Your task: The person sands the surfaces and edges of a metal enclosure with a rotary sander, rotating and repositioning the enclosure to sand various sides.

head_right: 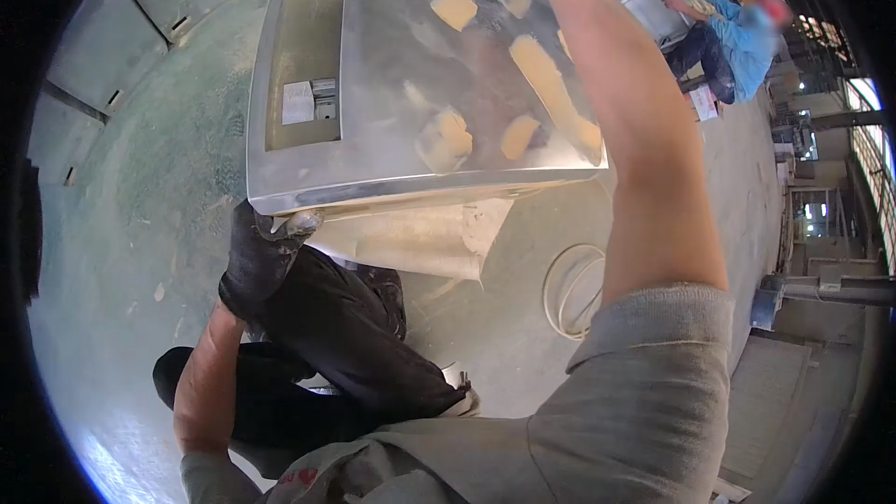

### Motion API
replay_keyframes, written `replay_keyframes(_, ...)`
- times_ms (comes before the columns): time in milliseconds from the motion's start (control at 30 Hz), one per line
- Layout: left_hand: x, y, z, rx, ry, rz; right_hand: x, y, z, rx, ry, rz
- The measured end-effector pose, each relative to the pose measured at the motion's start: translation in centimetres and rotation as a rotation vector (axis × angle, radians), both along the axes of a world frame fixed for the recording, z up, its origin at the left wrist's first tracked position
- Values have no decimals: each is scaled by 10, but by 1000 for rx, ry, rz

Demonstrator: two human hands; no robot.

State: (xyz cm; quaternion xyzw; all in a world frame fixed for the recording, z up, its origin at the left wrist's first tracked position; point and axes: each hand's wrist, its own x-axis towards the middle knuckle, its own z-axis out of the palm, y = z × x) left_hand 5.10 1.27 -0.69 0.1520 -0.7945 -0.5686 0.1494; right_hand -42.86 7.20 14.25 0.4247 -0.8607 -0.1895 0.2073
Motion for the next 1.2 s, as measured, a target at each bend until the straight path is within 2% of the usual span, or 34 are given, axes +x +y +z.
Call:
replay_keyframes(133, 2, -3, -5, -58, 39, 14, 32, -11, 8, -174, -76, -141)
replay_keyframes(200, 1, -1, -2, -88, 61, 23, 11, -18, -3, -23, 83, 122)
replay_keyframes(267, -1, 1, 7, 77, 6, 20, 0, -17, -9, 23, 88, 98)
replay_keyframes(333, -2, 2, 3, 99, 13, 18, -6, -8, -7, 60, 99, 80)
replay_keyframes(400, -2, 1, 3, 115, 26, 33, 1, 10, 4, -228, -157, -205)
replay_keyframes(433, -2, 1, 4, 64, 37, 25, 5, 18, 8, -228, -155, -188)
replay_keyframes(500, -1, -2, 5, 15, 54, 36, 5, 31, 13, -263, -183, -352)
replay_keyframes(533, -1, -2, 4, 9, 35, 28, 1, 32, 15, -259, -177, -339)
replay_keyframes(600, -3, 0, 4, 8, 19, 1, -15, 47, 12, -81, -179, -369)
replay_keyframes(700, -5, 3, 4, 101, 35, 22, -68, 76, -9, -166, -40, -304)
replay_keyframes(833, -6, 1, 4, 104, 28, -4, -62, 82, -6, -132, -4, -260)
replay_keyframes(933, -1, 0, 1, 31, -15, 6, -54, 71, 0, -186, -70, -341)
replay_keyframes(1000, 0, 0, -4, -105, 85, 30, -54, 61, -1, -176, -82, -337)
replay_keyframes(1200, -3, 1, 6, -97, 19, 7, -46, 44, -3, -159, -109, -319)
